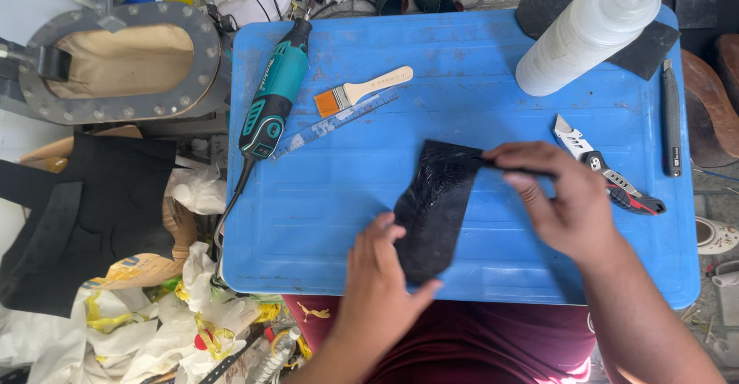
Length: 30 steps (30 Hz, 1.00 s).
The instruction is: The person applies glue from a squeeze bottle onto black shoe sole pieces and spreads it evenly using a small brush. They repeat this process on multiple pieces, occasionally wiping the brush with a cloth.
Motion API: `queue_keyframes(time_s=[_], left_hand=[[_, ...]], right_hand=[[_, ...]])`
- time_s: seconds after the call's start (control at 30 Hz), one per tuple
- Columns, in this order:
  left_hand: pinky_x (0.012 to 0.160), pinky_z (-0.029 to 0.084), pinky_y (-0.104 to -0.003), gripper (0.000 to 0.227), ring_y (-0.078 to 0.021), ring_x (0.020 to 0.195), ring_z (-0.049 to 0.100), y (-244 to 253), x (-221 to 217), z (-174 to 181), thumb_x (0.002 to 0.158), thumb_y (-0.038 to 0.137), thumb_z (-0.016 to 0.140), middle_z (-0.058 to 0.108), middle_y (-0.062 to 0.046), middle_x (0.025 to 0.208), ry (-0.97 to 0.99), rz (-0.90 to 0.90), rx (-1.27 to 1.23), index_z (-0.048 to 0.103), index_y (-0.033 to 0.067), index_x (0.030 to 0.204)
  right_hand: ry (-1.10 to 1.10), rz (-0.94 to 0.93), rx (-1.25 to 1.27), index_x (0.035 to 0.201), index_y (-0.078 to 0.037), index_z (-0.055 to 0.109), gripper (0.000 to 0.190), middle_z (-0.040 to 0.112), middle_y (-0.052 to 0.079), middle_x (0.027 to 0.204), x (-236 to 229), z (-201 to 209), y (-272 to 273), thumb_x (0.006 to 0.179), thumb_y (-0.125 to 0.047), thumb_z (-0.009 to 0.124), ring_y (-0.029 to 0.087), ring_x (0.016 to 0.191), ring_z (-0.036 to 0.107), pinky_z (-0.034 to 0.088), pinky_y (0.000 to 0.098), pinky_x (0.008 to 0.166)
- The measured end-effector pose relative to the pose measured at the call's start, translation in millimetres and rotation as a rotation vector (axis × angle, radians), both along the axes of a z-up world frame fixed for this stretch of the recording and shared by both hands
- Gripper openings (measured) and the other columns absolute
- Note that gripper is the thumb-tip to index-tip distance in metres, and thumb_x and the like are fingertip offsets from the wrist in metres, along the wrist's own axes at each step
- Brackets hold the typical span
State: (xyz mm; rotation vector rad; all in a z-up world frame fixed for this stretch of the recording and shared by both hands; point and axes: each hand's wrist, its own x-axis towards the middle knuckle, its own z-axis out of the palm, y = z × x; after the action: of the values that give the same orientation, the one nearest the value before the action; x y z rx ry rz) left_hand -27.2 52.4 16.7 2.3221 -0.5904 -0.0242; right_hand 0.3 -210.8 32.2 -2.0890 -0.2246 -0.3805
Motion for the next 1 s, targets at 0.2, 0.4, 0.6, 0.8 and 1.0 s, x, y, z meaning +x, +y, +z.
queue_keyframes(time_s=[0.2,0.4,0.6,0.8,1.0], left_hand=[[0.115,0.033,-0.052,0.123,-0.0424,0.143,0.037,52.5,57.6,8.1,0.053,0.026,0.097,0.041,-0.026,0.153,0.137,-0.046,-0.010,0.027,0.0026,0.151],[0.110,0.029,-0.055,0.135,-0.0387,0.140,0.038,30.5,71.8,-1.4,0.051,0.034,0.100,0.048,-0.021,0.145,0.127,-0.124,0.075,0.019,0.0044,0.155],[0.111,0.035,-0.052,0.126,-0.0349,0.137,0.047,31.8,68.7,-14.1,0.060,0.030,0.096,0.055,-0.014,0.146,0.032,-0.122,-0.021,0.021,0.0032,0.157],[0.101,0.040,-0.052,0.121,-0.0366,0.126,0.050,8.2,47.8,-19.1,0.062,0.030,0.094,0.053,-0.018,0.143,-0.075,0.003,0.040,0.023,0.0013,0.155],[0.103,0.038,-0.055,0.123,-0.0367,0.125,0.050,-7.9,35.9,-23.3,0.063,0.030,0.093,0.053,-0.018,0.141,-0.055,0.066,0.022,0.019,-0.0028,0.155]], right_hand=[[-0.090,-0.066,0.009,0.115,0.003,0.058,0.022,0.070,0.019,0.117,-5.1,5.4,5.6,0.097,0.004,0.071,0.025,0.106,0.073,0.059,0.0326,0.092],[-0.198,0.001,-0.322,0.106,0.003,0.057,0.025,0.070,0.021,0.113,-28.9,7.8,15.7,0.088,0.000,0.075,0.031,0.102,0.073,0.059,0.0349,0.084],[-0.015,-0.253,0.221,0.120,0.004,0.054,0.019,0.071,0.017,0.114,-42.2,-10.6,11.8,0.105,0.001,0.065,0.021,0.101,0.075,0.061,0.0281,0.090],[-0.076,-0.258,0.056,0.109,0.005,0.056,0.017,0.070,0.018,0.119,-29.5,-10.9,18.7,0.100,0.005,0.070,0.024,0.104,0.075,0.061,0.0291,0.091],[-0.169,-0.047,-0.405,0.107,0.003,0.061,0.034,0.069,0.018,0.121,-17.0,2.2,17.4,0.076,0.013,0.071,0.035,0.115,0.070,0.059,0.0399,0.092]])
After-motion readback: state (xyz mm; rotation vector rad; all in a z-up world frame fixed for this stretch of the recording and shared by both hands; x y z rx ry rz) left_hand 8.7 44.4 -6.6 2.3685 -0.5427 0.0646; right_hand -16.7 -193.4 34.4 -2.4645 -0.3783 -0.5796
